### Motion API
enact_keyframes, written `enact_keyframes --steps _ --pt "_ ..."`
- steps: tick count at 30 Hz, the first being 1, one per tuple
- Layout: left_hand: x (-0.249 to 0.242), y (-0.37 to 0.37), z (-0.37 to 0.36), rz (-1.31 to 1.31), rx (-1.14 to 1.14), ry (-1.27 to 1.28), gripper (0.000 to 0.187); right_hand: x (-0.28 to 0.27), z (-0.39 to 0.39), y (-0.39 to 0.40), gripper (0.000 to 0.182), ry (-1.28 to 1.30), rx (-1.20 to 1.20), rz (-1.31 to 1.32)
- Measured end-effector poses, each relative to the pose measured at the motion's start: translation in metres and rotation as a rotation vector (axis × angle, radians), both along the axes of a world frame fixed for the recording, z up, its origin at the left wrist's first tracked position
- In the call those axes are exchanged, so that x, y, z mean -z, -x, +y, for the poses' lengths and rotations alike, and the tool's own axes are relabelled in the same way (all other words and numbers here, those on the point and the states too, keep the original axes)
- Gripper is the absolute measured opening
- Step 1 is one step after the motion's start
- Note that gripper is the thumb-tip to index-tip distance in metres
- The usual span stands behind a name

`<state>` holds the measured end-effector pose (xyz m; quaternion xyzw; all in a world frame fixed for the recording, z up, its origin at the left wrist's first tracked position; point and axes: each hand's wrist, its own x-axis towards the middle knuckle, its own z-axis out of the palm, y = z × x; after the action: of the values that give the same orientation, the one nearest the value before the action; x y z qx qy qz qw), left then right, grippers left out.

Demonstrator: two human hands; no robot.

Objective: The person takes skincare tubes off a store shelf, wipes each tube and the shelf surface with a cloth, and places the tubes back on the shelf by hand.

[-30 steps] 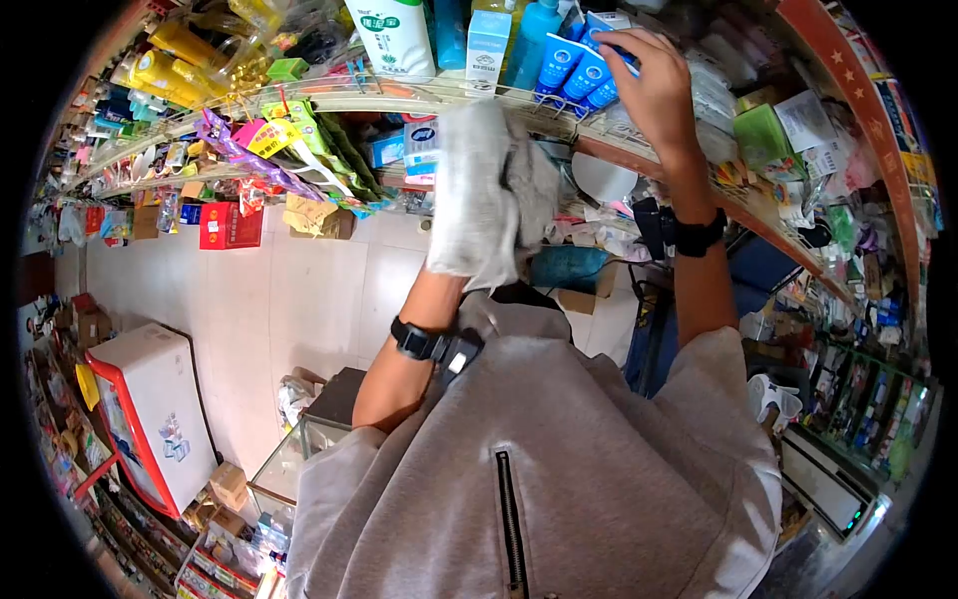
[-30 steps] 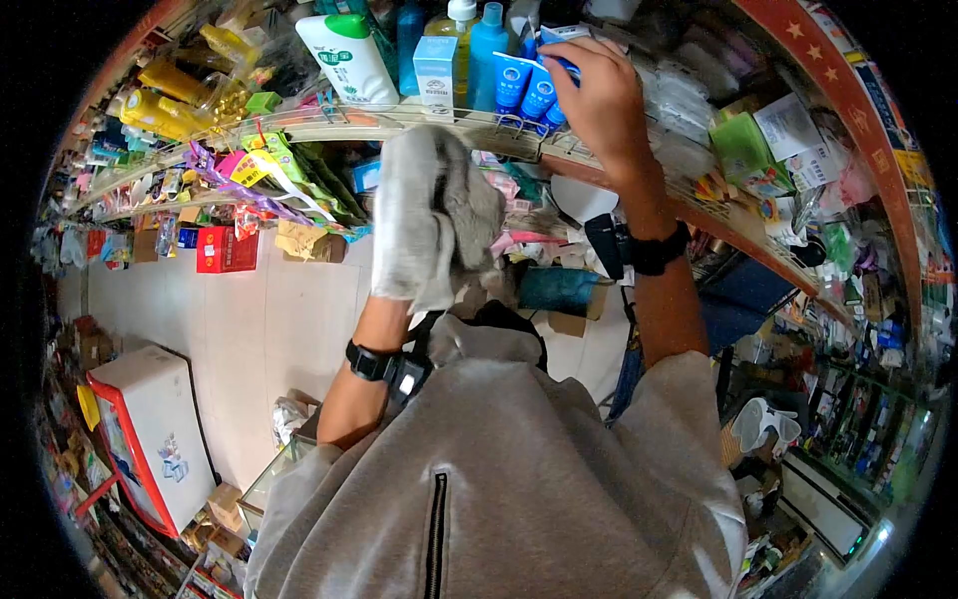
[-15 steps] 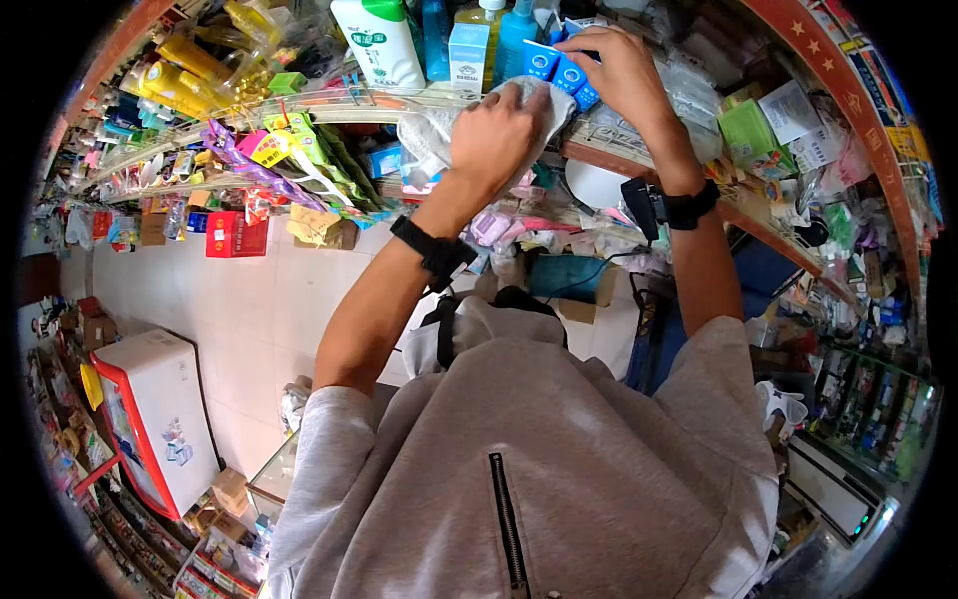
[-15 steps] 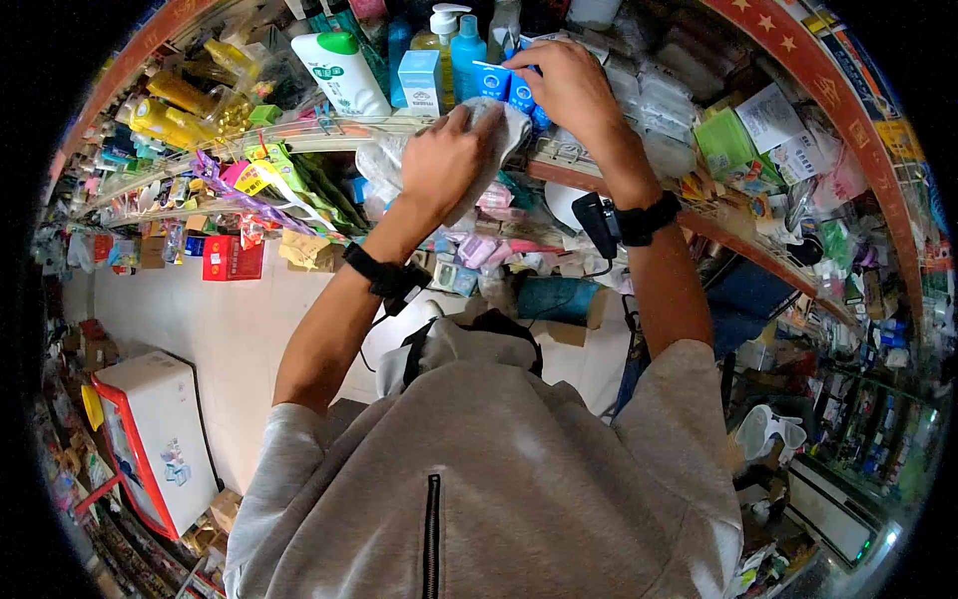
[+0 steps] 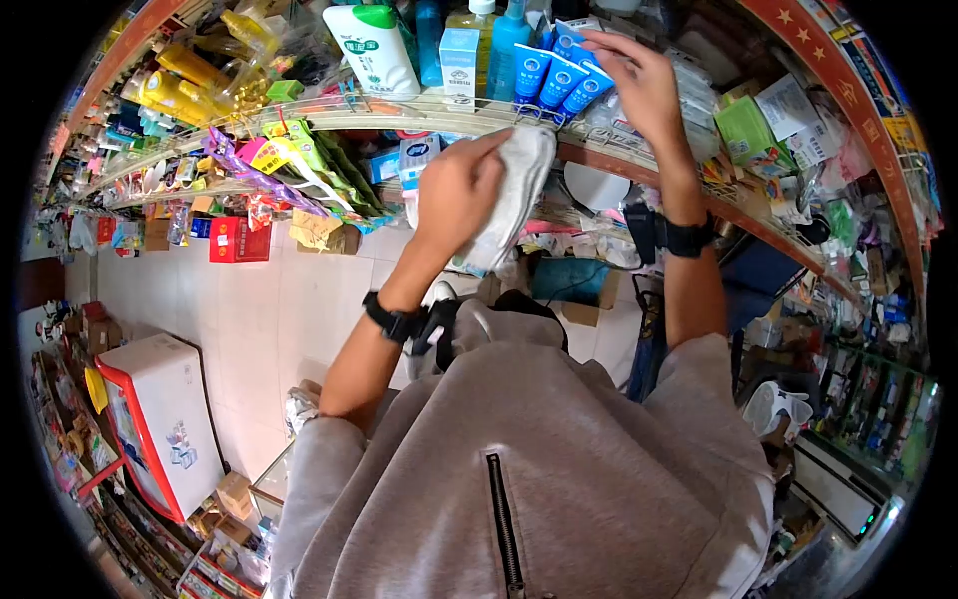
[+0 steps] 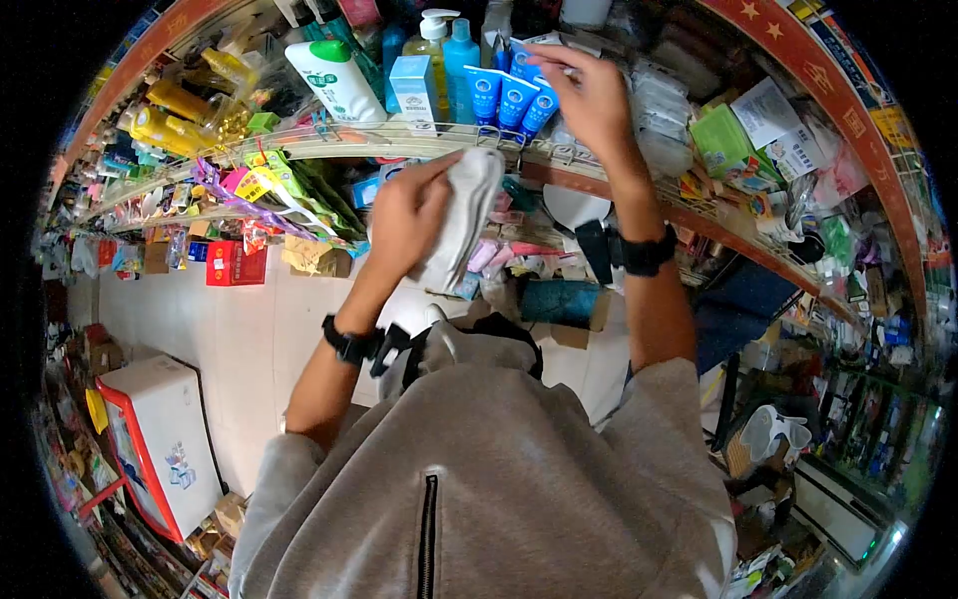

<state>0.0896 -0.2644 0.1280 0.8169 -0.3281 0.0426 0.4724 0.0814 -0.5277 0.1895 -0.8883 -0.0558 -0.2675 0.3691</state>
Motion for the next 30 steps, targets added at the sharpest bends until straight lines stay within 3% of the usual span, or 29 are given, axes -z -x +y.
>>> enact_keyframes --steps 1,2,4,6,7,10,13,18,21,30 --pt "-0.002 0.006 0.010 0.386 -0.024 0.072 0.032 0.002 0.002 0.009 0.026 -0.211 0.006 -0.001" --pt "0.014 0.005 0.018 0.422 0.002 0.268 0.033 0.004 0.004 0.019 0.027 -0.421 0.013 -0.002" --pt "0.041 0.006 0.033 1.032 0.043 0.809 0.038 -0.001 0.025 0.043 0.029 -0.427 0.055 0.062" --pt "0.060 0.019 0.038 1.024 0.130 0.949 0.046 0.007 0.046 0.060 0.030 -1.090 -0.274 0.233" --pt "0.059 0.026 0.039 1.022 0.178 1.017 0.052 0.010 0.055 0.065 0.030 -1.089 -0.273 0.236" --pt "0.042 0.051 0.060 1.382 0.150 1.347 0.049 0.016 0.085 0.080 0.029 -0.955 -0.139 0.320" --pt "0.050 0.048 0.057 1.439 0.160 1.436 0.050 0.015 0.114 0.098 0.023 -0.579 0.087 0.128" --pt "0.055 0.049 0.053 1.472 0.171 1.478 0.050 0.009 0.161 0.117 0.023 -0.205 -0.160 0.137" --pt "0.059 0.054 0.052 1.508 0.164 1.496 0.051 0.029 0.202 0.120 0.049 0.041 -0.185 0.200" --pt "0.067 0.047 0.055 1.584 0.200 1.546 0.051 0.036 0.207 0.112 0.029 0.000 -0.343 0.142"
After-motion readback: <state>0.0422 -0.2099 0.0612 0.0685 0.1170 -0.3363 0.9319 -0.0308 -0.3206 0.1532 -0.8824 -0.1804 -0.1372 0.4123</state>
